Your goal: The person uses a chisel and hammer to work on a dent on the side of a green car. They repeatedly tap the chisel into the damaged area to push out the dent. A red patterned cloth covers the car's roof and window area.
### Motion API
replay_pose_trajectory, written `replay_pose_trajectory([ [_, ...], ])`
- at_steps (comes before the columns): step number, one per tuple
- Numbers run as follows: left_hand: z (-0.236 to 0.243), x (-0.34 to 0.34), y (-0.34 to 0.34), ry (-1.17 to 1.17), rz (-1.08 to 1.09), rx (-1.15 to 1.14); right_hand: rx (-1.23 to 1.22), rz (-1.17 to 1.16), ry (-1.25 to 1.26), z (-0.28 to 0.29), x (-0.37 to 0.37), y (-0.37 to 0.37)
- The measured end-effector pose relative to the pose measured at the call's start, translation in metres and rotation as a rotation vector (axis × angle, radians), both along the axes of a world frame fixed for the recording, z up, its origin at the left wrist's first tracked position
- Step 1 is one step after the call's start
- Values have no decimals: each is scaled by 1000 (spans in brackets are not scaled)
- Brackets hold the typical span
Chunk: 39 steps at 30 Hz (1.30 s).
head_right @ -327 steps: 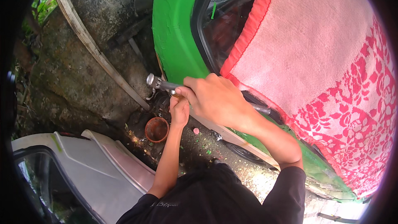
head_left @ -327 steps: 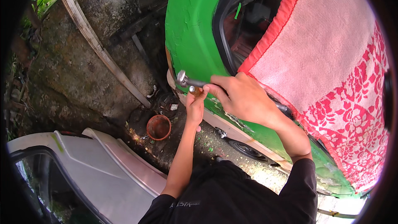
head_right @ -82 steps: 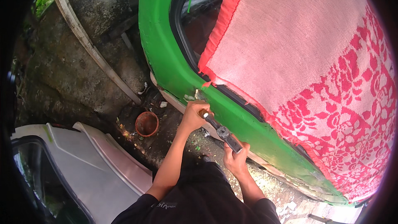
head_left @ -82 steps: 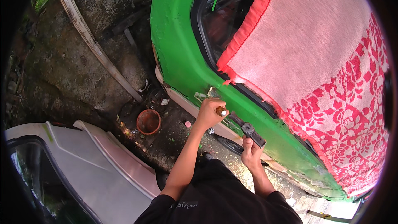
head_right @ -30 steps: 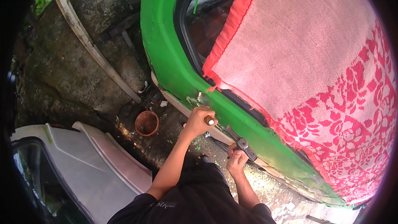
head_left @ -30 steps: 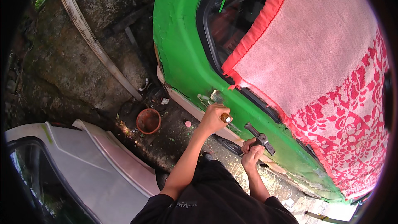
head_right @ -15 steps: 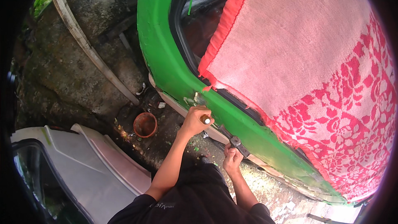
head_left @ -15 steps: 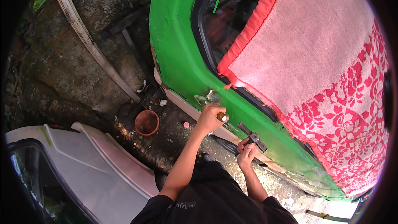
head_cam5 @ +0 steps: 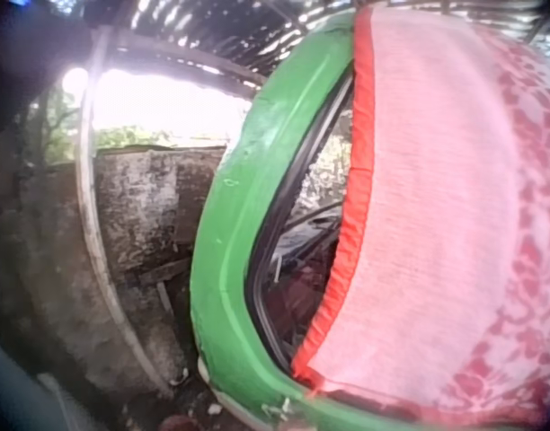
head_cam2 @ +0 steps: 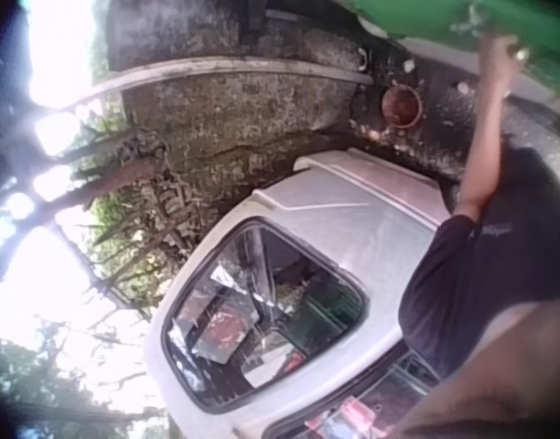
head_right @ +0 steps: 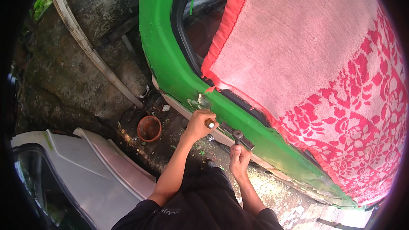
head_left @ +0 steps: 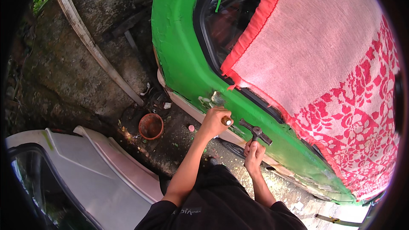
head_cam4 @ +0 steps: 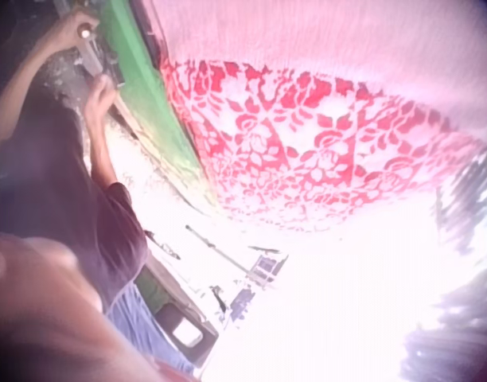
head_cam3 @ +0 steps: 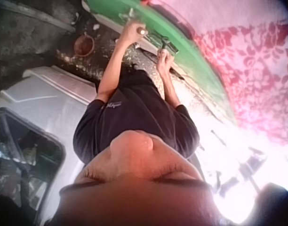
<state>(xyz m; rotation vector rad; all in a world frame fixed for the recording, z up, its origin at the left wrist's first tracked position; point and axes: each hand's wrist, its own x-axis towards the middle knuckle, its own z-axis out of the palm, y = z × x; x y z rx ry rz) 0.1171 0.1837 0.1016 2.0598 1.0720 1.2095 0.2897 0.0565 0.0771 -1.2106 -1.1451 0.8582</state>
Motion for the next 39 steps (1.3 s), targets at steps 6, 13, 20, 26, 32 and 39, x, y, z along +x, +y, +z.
replay_pose_trajectory([
  [6,-8,2,-5,76,-98,79,-39,13,-48,-1,2,-3],
  [13,0,1,1,61,-32,88,-45,40,-2,3,4,-5],
  [20,8,-1,-3,-30,-5,-5,31,53,-22,28,3,-8],
  [26,2,-1,2,-41,11,47,-85,32,-136,37,3,-6],
  [32,15,-4,2,-139,-7,-69,26,9,-431,10,4,5],
  [39,6,1,5,-107,23,-9,8,10,-328,51,-7,13],
])
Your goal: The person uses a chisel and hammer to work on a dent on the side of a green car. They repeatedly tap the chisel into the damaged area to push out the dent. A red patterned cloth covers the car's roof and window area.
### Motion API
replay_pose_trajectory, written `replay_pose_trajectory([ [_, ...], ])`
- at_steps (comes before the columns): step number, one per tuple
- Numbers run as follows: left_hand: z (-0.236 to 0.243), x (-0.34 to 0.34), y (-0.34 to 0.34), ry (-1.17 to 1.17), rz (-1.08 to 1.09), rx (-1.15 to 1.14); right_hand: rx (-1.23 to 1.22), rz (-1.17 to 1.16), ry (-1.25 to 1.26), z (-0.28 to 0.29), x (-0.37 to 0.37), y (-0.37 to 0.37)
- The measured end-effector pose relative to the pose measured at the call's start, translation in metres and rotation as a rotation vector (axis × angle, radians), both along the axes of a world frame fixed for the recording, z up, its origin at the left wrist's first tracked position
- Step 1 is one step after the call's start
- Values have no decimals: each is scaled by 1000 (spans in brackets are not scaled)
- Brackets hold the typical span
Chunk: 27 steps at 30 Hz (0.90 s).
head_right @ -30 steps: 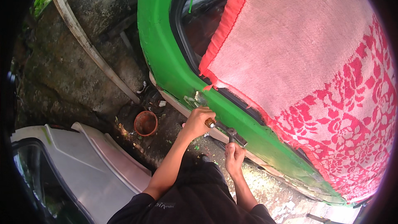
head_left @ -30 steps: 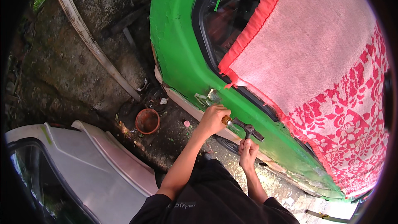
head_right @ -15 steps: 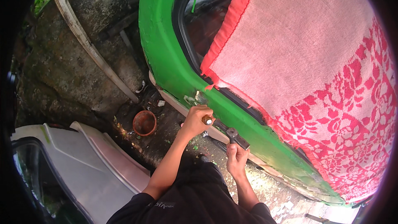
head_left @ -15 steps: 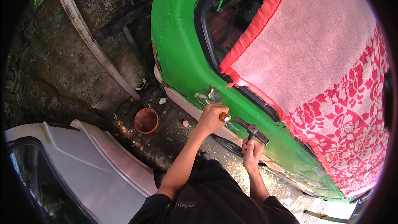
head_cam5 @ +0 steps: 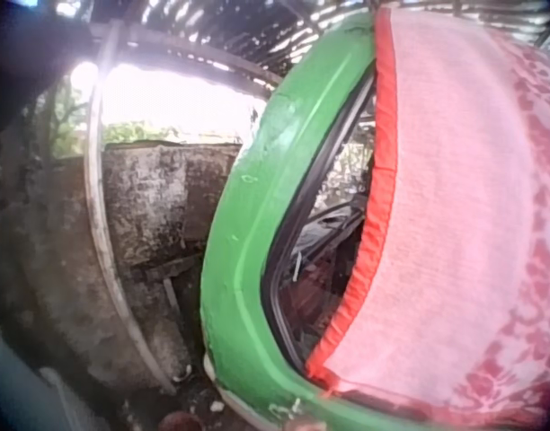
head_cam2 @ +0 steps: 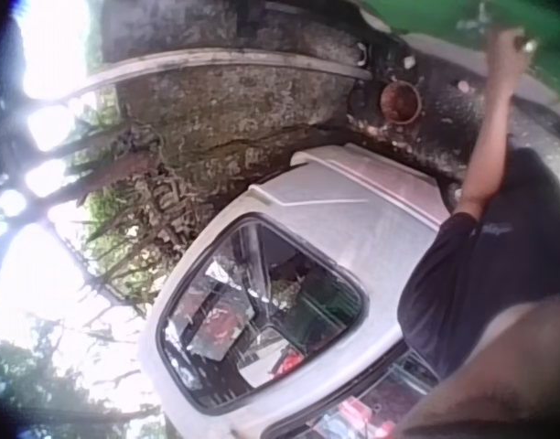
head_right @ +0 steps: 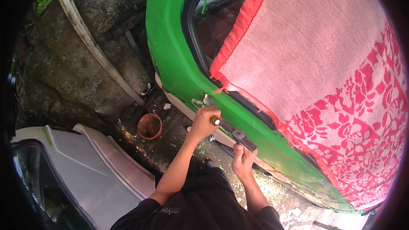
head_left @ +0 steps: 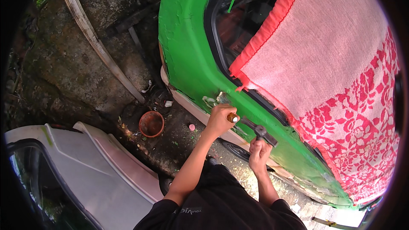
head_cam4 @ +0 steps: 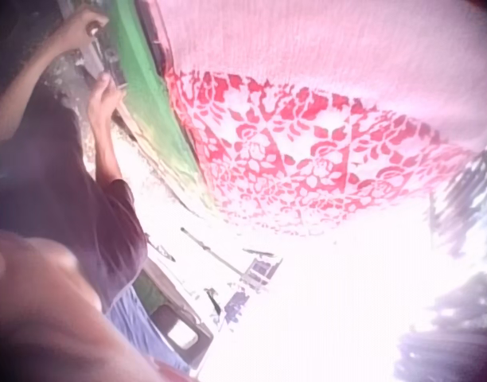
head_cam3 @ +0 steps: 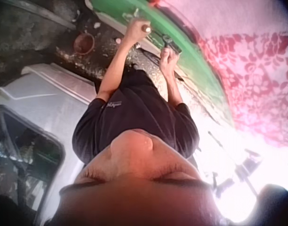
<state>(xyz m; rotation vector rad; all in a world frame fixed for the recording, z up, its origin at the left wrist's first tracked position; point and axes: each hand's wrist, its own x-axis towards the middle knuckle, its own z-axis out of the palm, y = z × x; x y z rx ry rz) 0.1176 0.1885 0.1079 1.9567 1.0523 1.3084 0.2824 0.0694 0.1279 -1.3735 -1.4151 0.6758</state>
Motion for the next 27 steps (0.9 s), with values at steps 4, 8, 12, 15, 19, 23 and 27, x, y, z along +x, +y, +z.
replay_pose_trajectory([
  [4,-5,3,2,45,8,-29,37,-19,-85,-6,3,-1],
  [8,-5,6,6,-111,48,-13,-5,-40,-88,-5,1,7],
  [12,-3,4,7,-124,94,-32,30,-72,42,-8,2,5],
  [15,-1,4,11,-91,88,-16,44,-39,38,-3,2,11],
  [19,8,4,4,-51,108,-82,-47,-17,-87,0,6,18],
  [23,0,5,9,-124,106,-32,25,-24,13,-10,2,16],
  [27,-1,3,9,-125,135,-62,27,-27,-44,-4,5,17],
])
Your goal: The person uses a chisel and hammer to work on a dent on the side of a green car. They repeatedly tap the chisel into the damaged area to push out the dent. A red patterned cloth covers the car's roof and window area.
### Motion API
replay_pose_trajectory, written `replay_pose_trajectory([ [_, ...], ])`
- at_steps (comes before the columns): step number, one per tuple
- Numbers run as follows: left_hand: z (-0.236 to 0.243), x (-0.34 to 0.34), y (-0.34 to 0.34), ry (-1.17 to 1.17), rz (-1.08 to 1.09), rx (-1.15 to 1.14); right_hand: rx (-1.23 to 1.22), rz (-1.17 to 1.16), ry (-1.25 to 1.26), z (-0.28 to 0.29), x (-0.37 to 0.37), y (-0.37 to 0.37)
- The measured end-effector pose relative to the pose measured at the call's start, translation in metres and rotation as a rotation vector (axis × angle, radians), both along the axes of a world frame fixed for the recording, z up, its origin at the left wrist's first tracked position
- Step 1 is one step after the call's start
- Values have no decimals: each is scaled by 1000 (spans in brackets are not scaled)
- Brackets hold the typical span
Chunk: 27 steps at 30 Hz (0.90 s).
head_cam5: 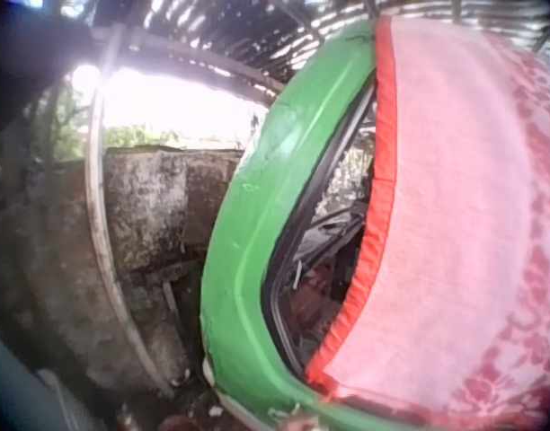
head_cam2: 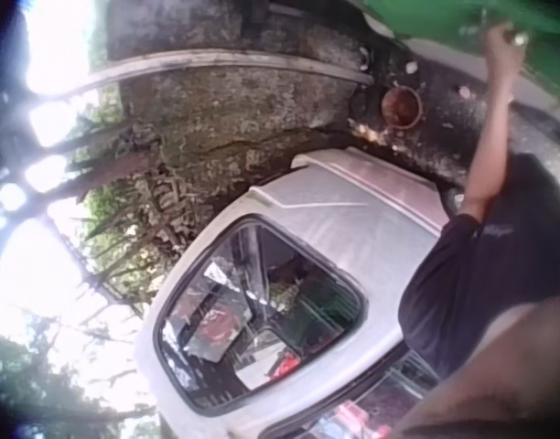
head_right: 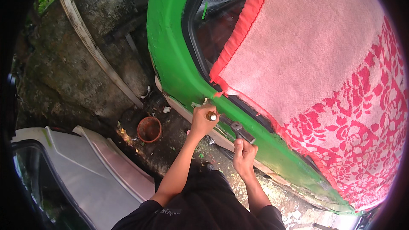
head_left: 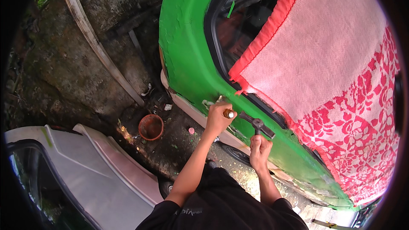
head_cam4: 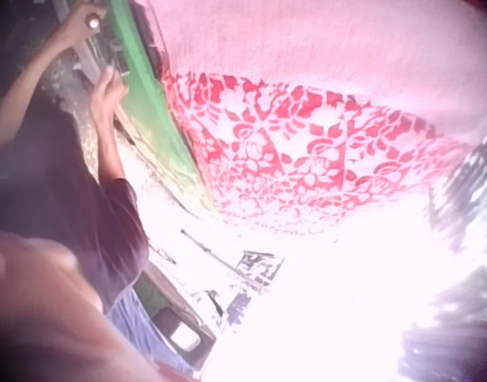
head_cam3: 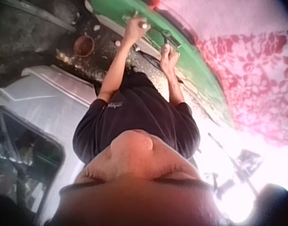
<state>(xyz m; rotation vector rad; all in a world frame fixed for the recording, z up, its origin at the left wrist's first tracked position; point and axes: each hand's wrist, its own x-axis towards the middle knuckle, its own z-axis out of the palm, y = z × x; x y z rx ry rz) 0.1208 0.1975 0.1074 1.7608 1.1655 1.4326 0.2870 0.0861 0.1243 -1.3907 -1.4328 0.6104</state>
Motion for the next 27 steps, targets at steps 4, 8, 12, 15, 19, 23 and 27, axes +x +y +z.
replay_pose_trajectory([
  [4,1,3,2,-4,44,40,-38,4,-40,11,-3,5],
  [8,4,3,1,17,54,70,-21,-3,-31,11,1,5],
  [12,5,6,-1,50,68,27,-116,19,-104,20,-3,11],
  [15,0,8,1,25,76,92,-34,5,115,9,2,4],
  [19,-1,11,2,-31,101,84,-93,57,-109,-1,4,15],
  [23,-2,8,2,15,90,79,20,15,227,-8,4,6],
  [27,13,-1,-1,86,-48,-68,-111,71,13,-5,13,22],
])
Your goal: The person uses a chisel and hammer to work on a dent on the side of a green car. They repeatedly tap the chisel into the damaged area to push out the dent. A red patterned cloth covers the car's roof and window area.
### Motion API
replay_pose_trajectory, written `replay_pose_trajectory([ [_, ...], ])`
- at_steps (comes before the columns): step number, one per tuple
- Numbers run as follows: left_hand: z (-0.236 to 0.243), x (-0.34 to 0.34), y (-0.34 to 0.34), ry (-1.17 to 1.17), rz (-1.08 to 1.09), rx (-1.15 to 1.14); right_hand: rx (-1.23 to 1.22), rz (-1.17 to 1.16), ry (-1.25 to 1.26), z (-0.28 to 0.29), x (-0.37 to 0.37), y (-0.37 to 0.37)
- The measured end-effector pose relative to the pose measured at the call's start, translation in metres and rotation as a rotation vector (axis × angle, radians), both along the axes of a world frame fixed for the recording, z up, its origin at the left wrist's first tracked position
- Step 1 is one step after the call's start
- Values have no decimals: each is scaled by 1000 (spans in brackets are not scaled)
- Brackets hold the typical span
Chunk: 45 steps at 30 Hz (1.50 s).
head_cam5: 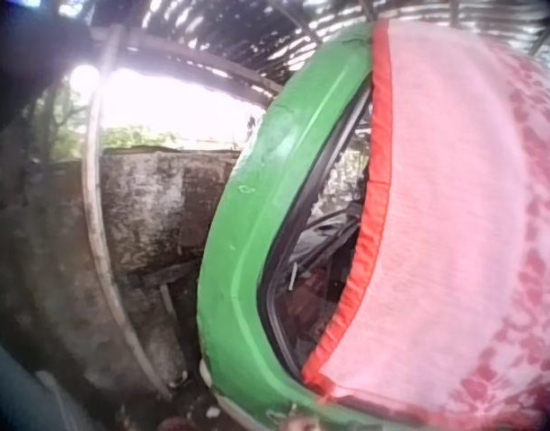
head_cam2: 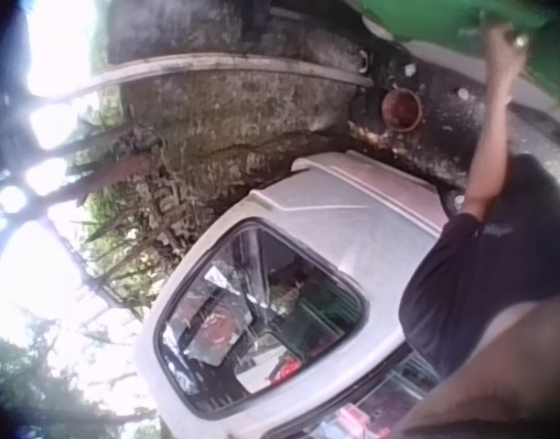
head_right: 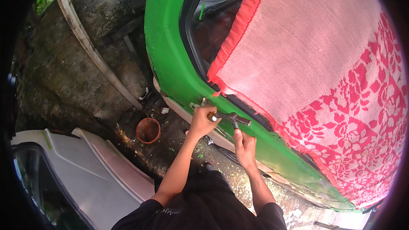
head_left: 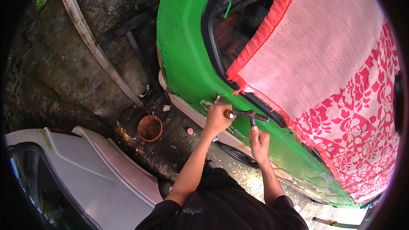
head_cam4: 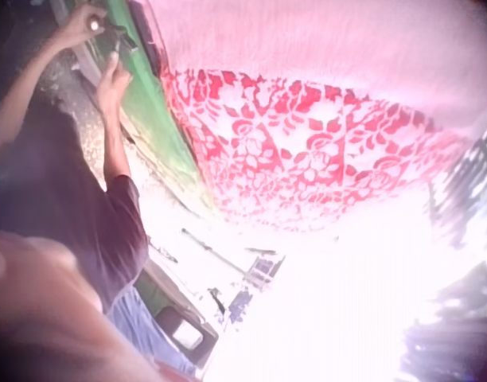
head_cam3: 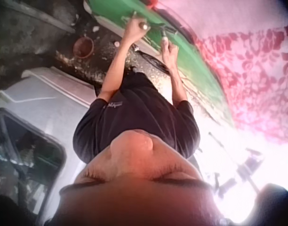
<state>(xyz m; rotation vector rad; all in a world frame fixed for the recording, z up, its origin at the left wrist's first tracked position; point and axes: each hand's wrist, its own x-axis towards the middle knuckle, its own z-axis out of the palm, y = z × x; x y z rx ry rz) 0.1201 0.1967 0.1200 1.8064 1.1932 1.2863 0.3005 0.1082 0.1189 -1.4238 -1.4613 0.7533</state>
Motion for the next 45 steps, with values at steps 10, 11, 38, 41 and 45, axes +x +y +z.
replay_pose_trajectory([
  [10,-17,-14,1,17,-232,154,-273,-38,410,-18,5,-28],
  [11,-27,-5,-4,-69,-101,248,-290,-44,411,-19,3,-28],
  [38,-49,-17,-31,-77,-58,504,-412,-10,494,-31,4,-39],
  [41,-47,-35,-30,-155,31,513,-400,-7,498,-34,4,-35],
  [45,-48,-86,-28,-38,275,587,-404,1,506,-33,5,-32],
])
